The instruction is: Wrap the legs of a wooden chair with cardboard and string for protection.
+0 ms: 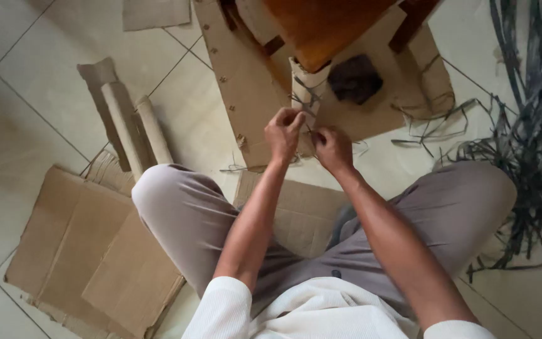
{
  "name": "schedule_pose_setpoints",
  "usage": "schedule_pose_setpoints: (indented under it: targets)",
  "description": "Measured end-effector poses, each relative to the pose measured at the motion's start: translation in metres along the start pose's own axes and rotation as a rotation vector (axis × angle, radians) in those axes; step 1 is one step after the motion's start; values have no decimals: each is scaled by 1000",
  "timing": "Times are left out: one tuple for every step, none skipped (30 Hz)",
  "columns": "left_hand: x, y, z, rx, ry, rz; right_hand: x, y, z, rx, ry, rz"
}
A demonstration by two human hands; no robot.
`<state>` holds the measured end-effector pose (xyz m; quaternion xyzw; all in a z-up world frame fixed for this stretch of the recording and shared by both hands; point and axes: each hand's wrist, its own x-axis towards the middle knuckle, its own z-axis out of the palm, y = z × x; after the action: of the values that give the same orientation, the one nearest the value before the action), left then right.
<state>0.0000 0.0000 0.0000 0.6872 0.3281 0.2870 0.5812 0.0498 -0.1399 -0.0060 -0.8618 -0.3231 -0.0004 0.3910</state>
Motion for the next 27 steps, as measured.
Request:
schedule_pose_setpoints:
  targets:
    - [2, -4, -1, 1, -10, 0, -2, 2, -2, -2, 5, 8]
    - [4, -9, -1, 28, -10, -2, -5, 5, -4, 20, 13, -64]
    - [5, -14, 0, 55, -15, -6, -9, 8, -8, 38, 22, -132]
    - [4, -16, -2, 55, -29, -7, -12, 18, -3, 32, 29, -120]
    - [2, -18, -1, 7, -43, -49, -17, 30, 0, -49, -89, 30]
    - [0, -20, 0, -41, -56, -92, -22, 42, 3, -128, -206, 181]
    - [-2, -23, 1, -42, -77, -95, -25, 47, 0, -134, -198, 200]
    - [-4, -26, 1, 40, -76, -94, -27, 52, -3, -162, -224, 262]
    - [-5, -29, 1, 124, -72, -92, -29, 56, -5, -188, -251, 321]
    - [-9, -41, 3, 124, -90, -94, -31, 56, -12, -191, -245, 338]
    - [-11, -52, 5, 181, -115, -117, -30, 56, -18, -134, -237, 371]
    - [-13, -63, 8, 238, -140, -140, -30, 57, -25, -77, -229, 404]
    - [-18, -61, 9, 240, -155, -140, -34, 68, -23, -77, -222, 418]
    - [-23, -59, 11, 304, -218, -186, -39, 79, -21, -70, -192, 440]
    - [-26, -57, 13, 366, -276, -229, -41, 91, -19, -64, -162, 457]
    - [-33, -71, 17, 368, -286, -227, -43, 100, -19, -65, -156, 466]
    - [-39, -86, 20, 324, -363, -166, -45, 109, -18, -93, -154, 506]
    - [-46, -100, 23, 279, -438, -106, -48, 118, -18, -122, -153, 546]
    - [-51, -106, 28, 282, -449, -103, -59, 147, -7, -120, -146, 555]
    - [-57, -112, 32, 375, -551, -80, -71, 175, 3, -230, -113, 536]
    - [-62, -118, 36, 468, -651, -56, -83, 204, 14, -341, -81, 516]
    - [-64, -109, 37, 471, -661, -52, -81, 218, 11, -339, -75, 525]
    - [-68, -100, 36, 454, -736, -56, -81, 230, 9, -328, -21, 692]
    - [-71, -92, 35, 436, -811, -60, -82, 242, 7, -314, 34, 858]
    - [-73, -91, 38, 439, -817, -58, -77, 240, -4, -312, 38, 863]
    - [-75, -91, 40, 490, -843, -97, -73, 237, -15, -252, 61, 944]
    - [-78, -90, 42, 541, -865, -140, -70, 234, -26, -191, 82, 1023]
